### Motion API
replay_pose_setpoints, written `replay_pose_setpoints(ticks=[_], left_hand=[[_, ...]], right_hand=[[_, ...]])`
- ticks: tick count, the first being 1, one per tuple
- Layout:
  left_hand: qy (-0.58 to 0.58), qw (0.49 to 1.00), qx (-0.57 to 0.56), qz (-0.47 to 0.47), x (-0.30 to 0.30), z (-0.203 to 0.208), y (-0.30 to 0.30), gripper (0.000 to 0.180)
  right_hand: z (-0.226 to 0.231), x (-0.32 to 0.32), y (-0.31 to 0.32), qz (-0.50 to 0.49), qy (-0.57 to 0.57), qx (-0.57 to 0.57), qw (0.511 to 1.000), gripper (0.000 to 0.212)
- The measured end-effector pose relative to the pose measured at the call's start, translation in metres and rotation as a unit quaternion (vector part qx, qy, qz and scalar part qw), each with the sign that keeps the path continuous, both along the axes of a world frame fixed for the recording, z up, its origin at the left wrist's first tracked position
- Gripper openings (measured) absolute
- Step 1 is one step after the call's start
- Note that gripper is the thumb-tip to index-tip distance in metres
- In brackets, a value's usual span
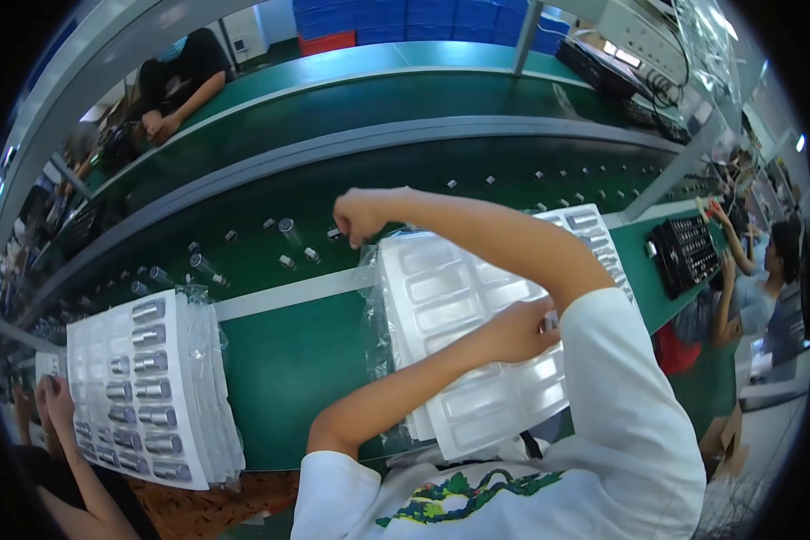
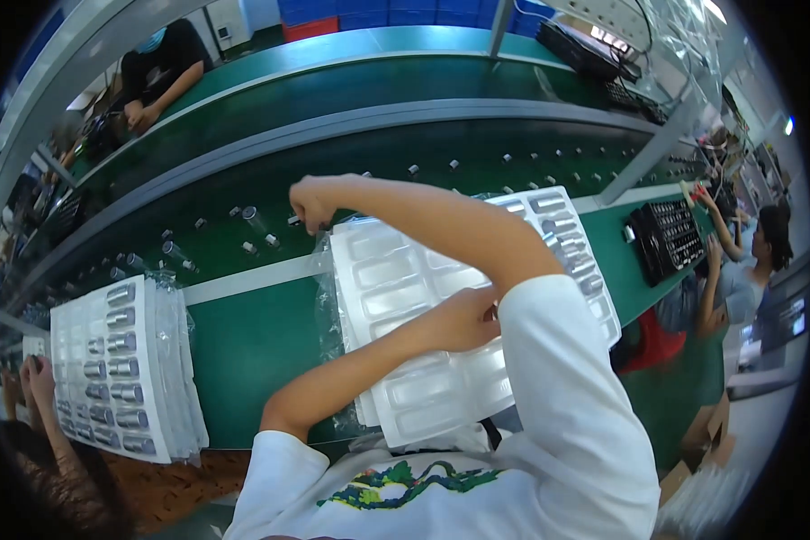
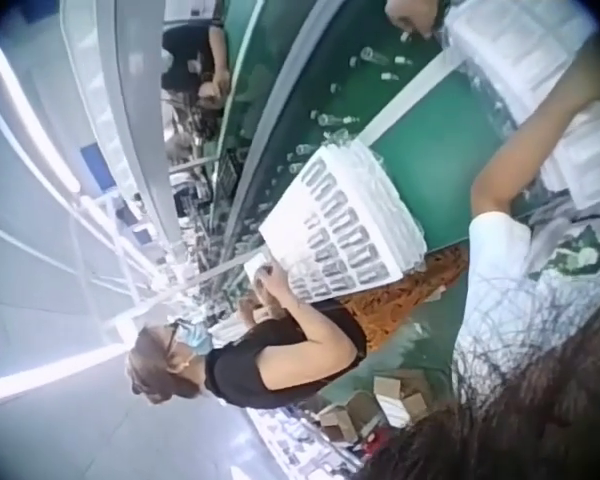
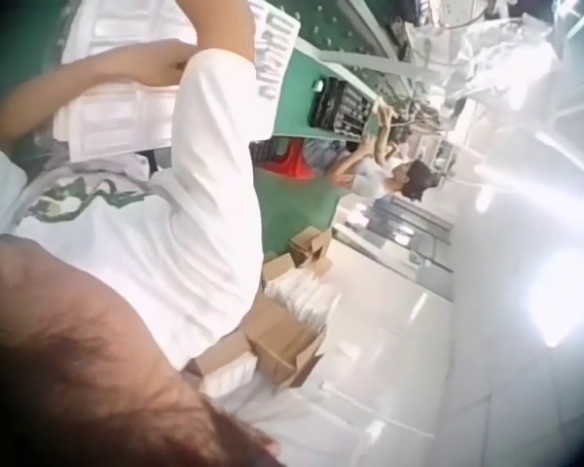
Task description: The person assembles small electronic components into plastic trays by hand, placing them one by one into the trays.
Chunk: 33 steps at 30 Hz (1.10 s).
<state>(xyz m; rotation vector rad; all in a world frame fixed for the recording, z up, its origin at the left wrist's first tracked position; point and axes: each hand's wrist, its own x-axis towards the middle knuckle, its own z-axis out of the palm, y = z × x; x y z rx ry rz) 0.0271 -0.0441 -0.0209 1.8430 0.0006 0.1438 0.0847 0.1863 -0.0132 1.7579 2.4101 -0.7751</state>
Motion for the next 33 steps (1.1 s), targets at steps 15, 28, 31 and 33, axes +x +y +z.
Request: replay_pose_setpoints(ticks=[15,28,31,33], left_hand=[[-0.016,0.793,-0.607,0.054,0.006,0.015,0.03,0.033],[0.01,0.877,-0.48,0.021,0.006,0.007,0.024,0.035],[0.012,0.864,-0.504,0.02,0.005,0.007,0.022,0.037],[0.017,0.87,-0.492,-0.004,0.002,0.004,0.025,0.036]], right_hand=[[0.094,0.116,-0.372,-0.434,0.685,0.22,0.542,0.036],[0.028,0.061,-0.395,-0.43,0.583,0.344,0.597,0.046],[0.036,0.058,-0.396,-0.448,0.55,0.332,0.621,0.041],[0.038,0.056,-0.395,-0.461,0.526,0.324,0.636,0.041]])
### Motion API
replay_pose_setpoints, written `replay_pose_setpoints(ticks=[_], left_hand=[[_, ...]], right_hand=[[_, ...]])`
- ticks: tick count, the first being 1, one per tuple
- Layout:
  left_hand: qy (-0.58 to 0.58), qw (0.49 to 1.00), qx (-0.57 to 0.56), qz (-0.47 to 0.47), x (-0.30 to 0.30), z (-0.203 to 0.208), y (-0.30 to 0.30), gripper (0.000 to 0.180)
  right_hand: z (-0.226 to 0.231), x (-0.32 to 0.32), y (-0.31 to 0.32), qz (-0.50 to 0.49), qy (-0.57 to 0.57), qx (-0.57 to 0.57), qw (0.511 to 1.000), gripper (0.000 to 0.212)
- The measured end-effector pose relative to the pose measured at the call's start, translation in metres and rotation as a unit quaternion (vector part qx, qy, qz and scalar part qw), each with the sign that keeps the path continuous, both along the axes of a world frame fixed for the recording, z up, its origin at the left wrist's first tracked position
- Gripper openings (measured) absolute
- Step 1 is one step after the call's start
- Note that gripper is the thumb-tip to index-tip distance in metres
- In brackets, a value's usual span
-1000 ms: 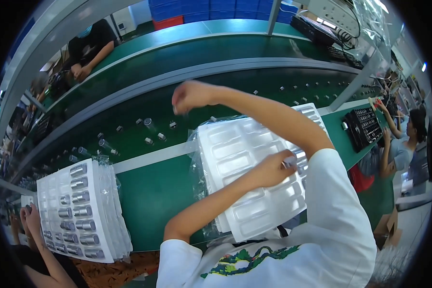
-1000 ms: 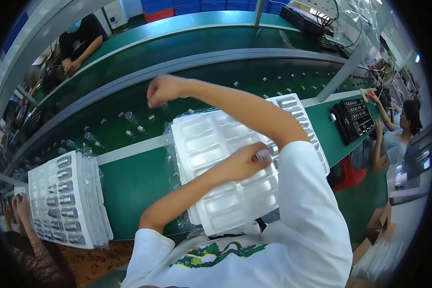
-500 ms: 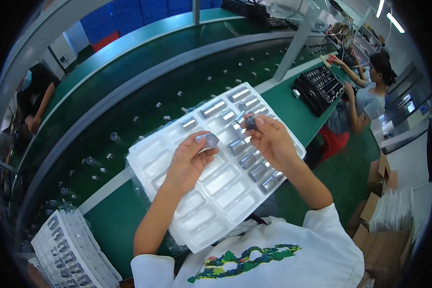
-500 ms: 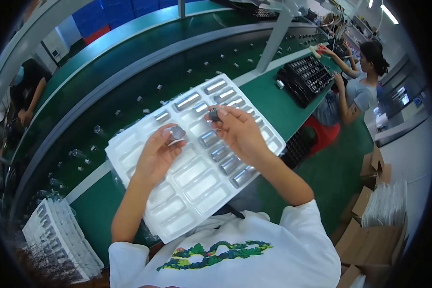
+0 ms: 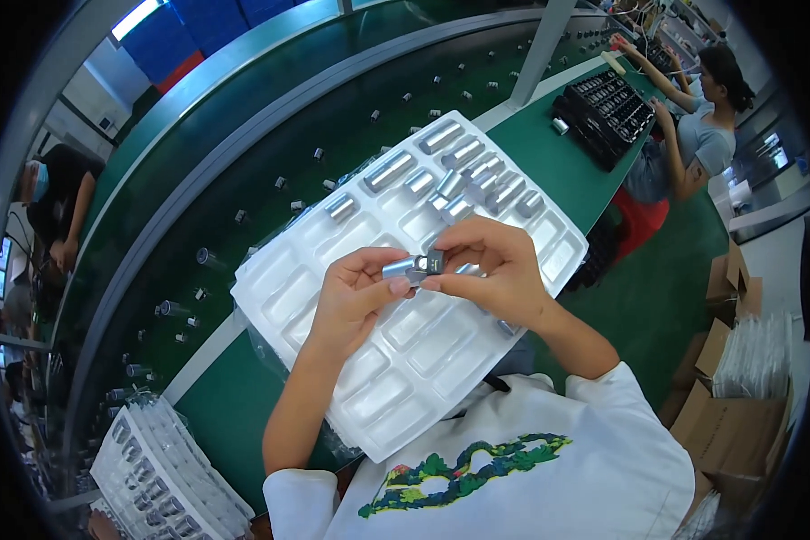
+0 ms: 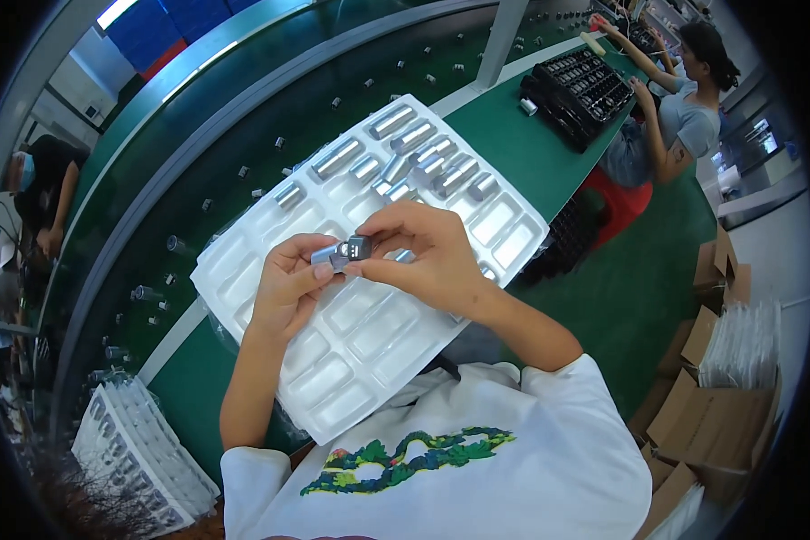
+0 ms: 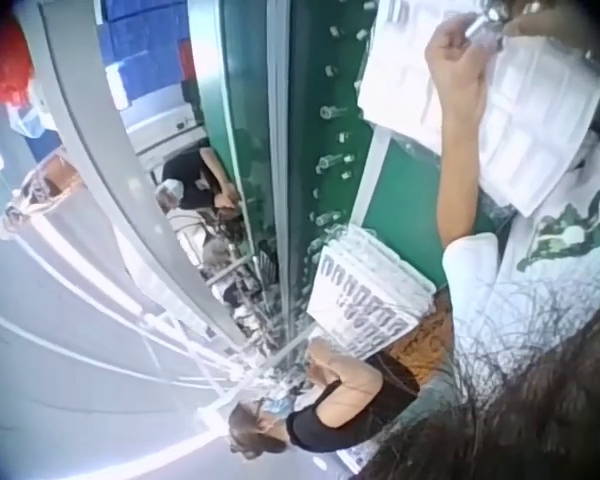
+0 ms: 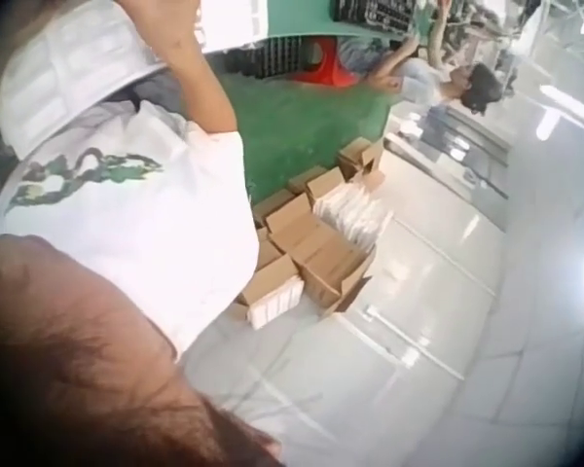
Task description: The person assembles small electronic components into plastic trays by hand, placing them one by one into the trays.
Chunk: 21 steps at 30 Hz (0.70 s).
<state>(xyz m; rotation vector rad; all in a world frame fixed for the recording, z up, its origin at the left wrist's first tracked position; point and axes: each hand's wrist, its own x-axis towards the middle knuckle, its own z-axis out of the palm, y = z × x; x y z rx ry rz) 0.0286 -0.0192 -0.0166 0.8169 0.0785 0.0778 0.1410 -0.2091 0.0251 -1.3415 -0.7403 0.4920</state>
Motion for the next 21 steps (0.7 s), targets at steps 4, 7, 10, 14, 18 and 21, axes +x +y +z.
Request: replay_pose_setpoints(ticks=[4,7,10,14,18,21], left_hand=[[-0.005,1.0,-0.002,-0.012,0.0,-0.002,0.001,0.034],[-0.003,1.0,0.023,-0.007,-0.002,-0.007,0.002,0.033],[-0.015,1.0,-0.009,-0.019,-0.002,-0.01,0.001,0.031],[0.007,0.999,-0.046,-0.017,0.0,-0.009,0.0,0.031],[-0.012,1.0,-0.004,-0.007,0.001,-0.011,0.003,0.034],[-0.002,0.995,0.092,0.038,0.004,0.001,-0.007,0.039]], right_hand=[[0.01,0.013,-0.002,0.034,-0.275,-0.033,0.96,0.036],[0.015,0.017,0.004,0.042,-0.362,-0.05,0.93,0.034],[0.017,0.02,0.003,0.057,-0.415,-0.07,0.905,0.036],[0.019,0.023,0.007,0.069,-0.471,-0.072,0.876,0.036],[0.022,0.024,0.014,0.097,-0.413,-0.107,0.899,0.037],[0.025,0.016,0.02,0.054,-0.499,-0.126,0.856,0.037]])
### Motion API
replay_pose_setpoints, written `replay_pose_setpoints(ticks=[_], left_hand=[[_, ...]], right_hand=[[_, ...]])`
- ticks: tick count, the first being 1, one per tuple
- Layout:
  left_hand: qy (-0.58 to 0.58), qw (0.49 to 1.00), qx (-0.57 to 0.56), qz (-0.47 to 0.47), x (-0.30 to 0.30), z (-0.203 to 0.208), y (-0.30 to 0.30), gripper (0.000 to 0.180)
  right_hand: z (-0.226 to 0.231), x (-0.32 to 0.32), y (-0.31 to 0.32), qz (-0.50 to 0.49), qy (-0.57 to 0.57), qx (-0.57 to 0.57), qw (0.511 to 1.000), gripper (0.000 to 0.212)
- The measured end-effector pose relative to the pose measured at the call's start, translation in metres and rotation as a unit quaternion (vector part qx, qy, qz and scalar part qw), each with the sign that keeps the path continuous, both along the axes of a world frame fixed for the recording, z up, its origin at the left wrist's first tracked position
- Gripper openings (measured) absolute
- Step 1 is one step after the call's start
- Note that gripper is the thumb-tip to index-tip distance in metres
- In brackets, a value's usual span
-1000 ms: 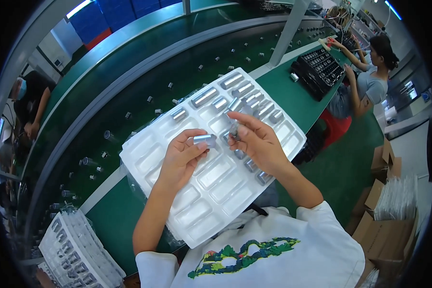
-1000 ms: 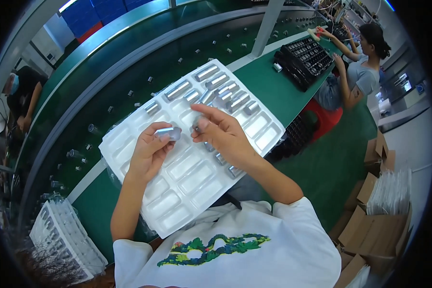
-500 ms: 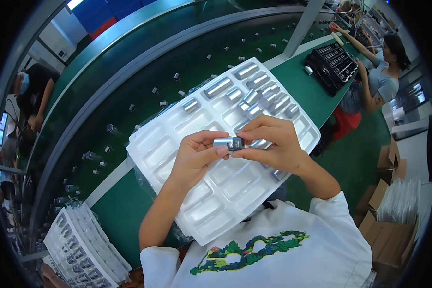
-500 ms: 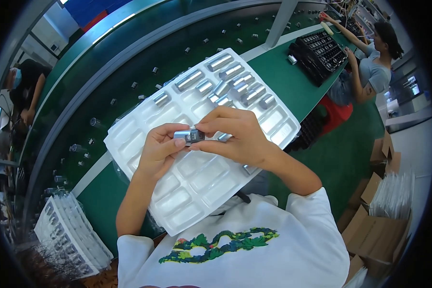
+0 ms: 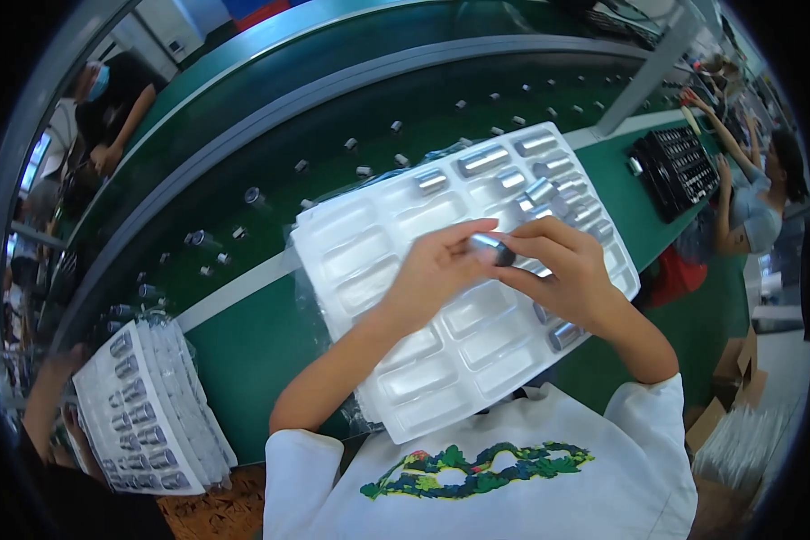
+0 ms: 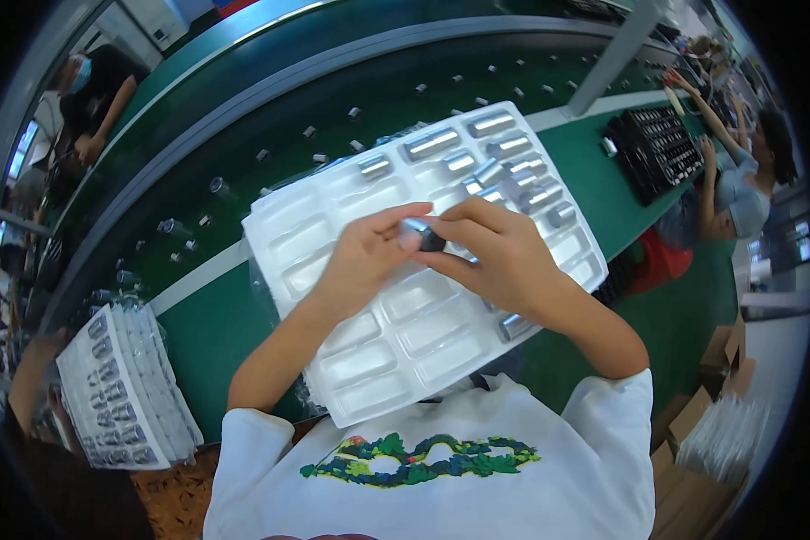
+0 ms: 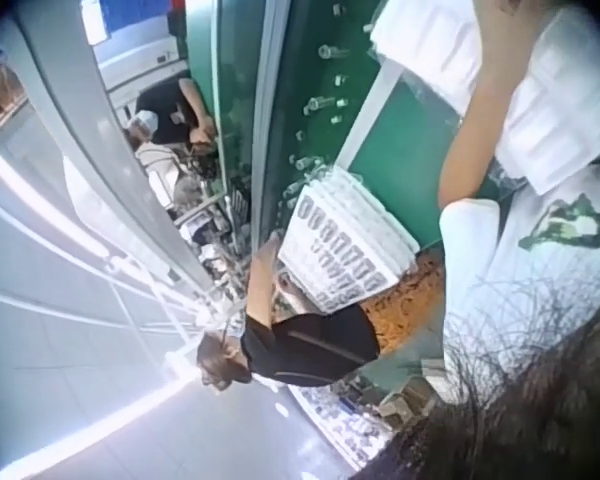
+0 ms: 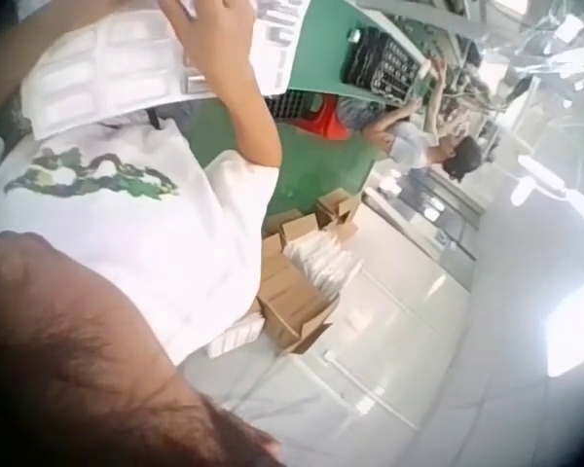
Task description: The person assembles small electronic components into plastic trays by hand, placing them one by one into the trays.
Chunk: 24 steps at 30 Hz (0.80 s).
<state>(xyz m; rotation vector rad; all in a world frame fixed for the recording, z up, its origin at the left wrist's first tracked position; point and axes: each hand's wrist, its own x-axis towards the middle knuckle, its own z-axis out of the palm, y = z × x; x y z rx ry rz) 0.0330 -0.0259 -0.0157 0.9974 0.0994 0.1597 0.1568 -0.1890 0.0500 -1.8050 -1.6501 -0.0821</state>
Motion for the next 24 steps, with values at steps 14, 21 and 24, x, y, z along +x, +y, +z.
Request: replay_pose_setpoints(ticks=[14,21,24], left_hand=[[0.029,0.995,-0.096,-0.019,0.006,-0.01,-0.004,0.037],[-0.062,0.941,0.327,-0.059,-0.002,-0.027,-0.021,0.056],[-0.171,0.831,0.525,-0.071,-0.01,-0.016,-0.032,0.042]], right_hand=[[0.033,0.009,0.056,0.108,-0.152,-0.186,0.965,0.035],[-0.008,0.024,0.269,0.182,-0.141,-0.108,0.967,0.03],[-0.062,-0.004,0.334,0.214,-0.105,-0.229,0.944,0.028]])
